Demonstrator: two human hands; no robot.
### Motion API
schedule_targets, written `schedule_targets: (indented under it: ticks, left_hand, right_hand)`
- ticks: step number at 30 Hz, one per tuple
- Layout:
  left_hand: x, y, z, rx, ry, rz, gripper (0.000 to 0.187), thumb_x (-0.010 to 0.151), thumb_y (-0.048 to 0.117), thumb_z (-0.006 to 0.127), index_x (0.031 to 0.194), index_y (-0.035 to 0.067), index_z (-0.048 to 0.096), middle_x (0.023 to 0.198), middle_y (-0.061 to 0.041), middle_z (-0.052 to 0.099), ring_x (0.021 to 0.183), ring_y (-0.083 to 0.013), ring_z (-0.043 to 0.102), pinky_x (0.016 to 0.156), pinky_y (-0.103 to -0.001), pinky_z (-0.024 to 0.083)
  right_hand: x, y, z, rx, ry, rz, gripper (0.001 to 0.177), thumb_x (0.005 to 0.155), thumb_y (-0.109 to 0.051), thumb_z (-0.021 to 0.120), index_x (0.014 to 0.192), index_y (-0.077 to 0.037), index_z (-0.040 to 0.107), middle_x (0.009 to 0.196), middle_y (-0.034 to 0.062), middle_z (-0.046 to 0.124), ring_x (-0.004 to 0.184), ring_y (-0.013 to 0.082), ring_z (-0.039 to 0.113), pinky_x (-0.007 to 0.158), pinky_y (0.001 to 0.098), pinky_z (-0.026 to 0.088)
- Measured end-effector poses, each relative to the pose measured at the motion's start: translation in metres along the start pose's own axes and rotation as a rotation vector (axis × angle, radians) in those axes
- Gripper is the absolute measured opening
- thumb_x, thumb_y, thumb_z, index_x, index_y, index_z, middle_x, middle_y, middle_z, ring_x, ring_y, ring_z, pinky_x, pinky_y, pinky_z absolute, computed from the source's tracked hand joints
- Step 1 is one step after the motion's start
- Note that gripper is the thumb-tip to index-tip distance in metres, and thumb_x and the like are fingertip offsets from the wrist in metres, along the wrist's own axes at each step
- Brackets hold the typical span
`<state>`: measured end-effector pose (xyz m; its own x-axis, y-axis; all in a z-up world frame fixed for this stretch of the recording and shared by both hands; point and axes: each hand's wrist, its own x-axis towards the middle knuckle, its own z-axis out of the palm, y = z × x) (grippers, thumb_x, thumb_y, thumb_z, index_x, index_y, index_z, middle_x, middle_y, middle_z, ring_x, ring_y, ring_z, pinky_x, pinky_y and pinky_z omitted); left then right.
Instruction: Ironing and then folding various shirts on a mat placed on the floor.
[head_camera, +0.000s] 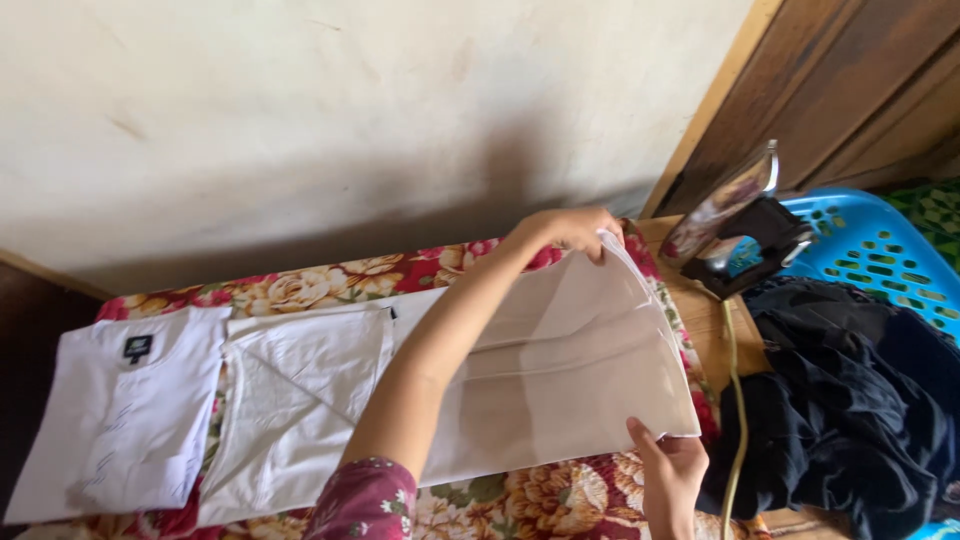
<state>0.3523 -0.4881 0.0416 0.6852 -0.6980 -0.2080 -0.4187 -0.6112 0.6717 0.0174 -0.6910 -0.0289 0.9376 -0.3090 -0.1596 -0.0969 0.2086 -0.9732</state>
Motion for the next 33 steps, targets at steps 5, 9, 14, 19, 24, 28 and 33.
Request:
schedule_targets:
  ticks: [5, 9, 14, 19, 24, 28, 33]
  left_hand:
    - [-0.125, -0.001, -0.054, 0.038, 0.124, 0.106, 0.025, 0.076, -0.006, 0.068, 0.091, 0.011, 0.08, 0.092, -0.002, 0.081, 0.087, -0.0145, 0.075, 0.079, -0.032, 0.057]
    - [-0.225, -0.06, -0.026, 0.166, 0.388, 0.205, 0.033, 0.073, -0.015, 0.06, 0.083, 0.01, 0.079, 0.128, -0.012, 0.068, 0.112, -0.0261, 0.068, 0.087, -0.035, 0.057]
    - [-0.294, -0.121, 0.038, 0.057, 0.485, 0.037, 0.031, 0.068, -0.015, 0.062, 0.085, 0.006, 0.077, 0.132, -0.017, 0.063, 0.11, -0.0278, 0.065, 0.078, -0.035, 0.054]
    - [-0.31, -0.107, 0.05, -0.339, 0.566, -0.161, 0.031, 0.08, -0.008, 0.055, 0.098, 0.006, 0.076, 0.095, -0.004, 0.077, 0.087, -0.0167, 0.067, 0.082, -0.031, 0.052]
    - [-0.3, -0.154, 0.069, -0.741, 0.56, -0.287, 0.031, 0.091, 0.003, 0.051, 0.112, 0.0, 0.073, 0.11, -0.014, 0.074, 0.095, -0.0188, 0.067, 0.083, -0.035, 0.056]
    - [-0.299, -0.124, 0.071, -0.515, 0.666, -0.301, 0.067, 0.087, 0.012, 0.082, 0.141, 0.002, 0.043, 0.135, -0.018, 0.062, 0.121, -0.0207, 0.06, 0.097, -0.032, 0.05]
    - [-0.299, -0.107, 0.069, -0.444, 0.864, -0.312, 0.07, 0.082, 0.009, 0.081, 0.141, 0.001, 0.044, 0.131, -0.019, 0.066, 0.109, -0.0252, 0.07, 0.086, -0.032, 0.058]
  right_hand:
    - [-0.05, -0.03, 0.063, -0.322, -0.45, -0.517, 0.029, 0.076, 0.009, 0.069, 0.101, -0.004, 0.074, 0.098, 0.0059, 0.068, 0.088, 0.0153, 0.074, 0.061, 0.0249, 0.062]
    - [-0.085, -0.032, 0.113, -0.624, -0.663, -0.888, 0.046, 0.066, 0.001, 0.076, 0.112, -0.004, 0.074, 0.097, 0.0079, 0.065, 0.09, 0.0223, 0.064, 0.071, 0.0337, 0.059]
    - [-0.088, -0.003, 0.129, -0.753, -0.843, -1.156, 0.04, 0.069, -0.007, 0.079, 0.109, -0.006, 0.074, 0.087, 0.0053, 0.062, 0.084, 0.0262, 0.064, 0.079, 0.045, 0.054]
    - [-0.088, -0.016, 0.122, -0.741, -0.864, -1.002, 0.043, 0.07, -0.005, 0.081, 0.112, -0.009, 0.078, 0.081, 0.0041, 0.063, 0.076, 0.0227, 0.063, 0.069, 0.0396, 0.053]
    - [-0.089, 0.01, 0.125, -0.735, -0.853, -1.053, 0.038, 0.073, -0.007, 0.08, 0.111, -0.011, 0.077, 0.082, 0.0024, 0.065, 0.076, 0.0194, 0.064, 0.069, 0.0367, 0.056]
    - [-0.086, 0.023, 0.127, -0.749, -0.867, -1.082, 0.034, 0.075, -0.008, 0.081, 0.108, -0.013, 0.076, 0.085, 0.0019, 0.068, 0.078, 0.0173, 0.066, 0.071, 0.0352, 0.059]
    - [-0.093, 0.003, 0.134, -0.731, -0.843, -0.999, 0.036, 0.072, -0.004, 0.081, 0.108, -0.007, 0.079, 0.081, 0.0027, 0.07, 0.074, 0.0178, 0.067, 0.065, 0.0359, 0.058]
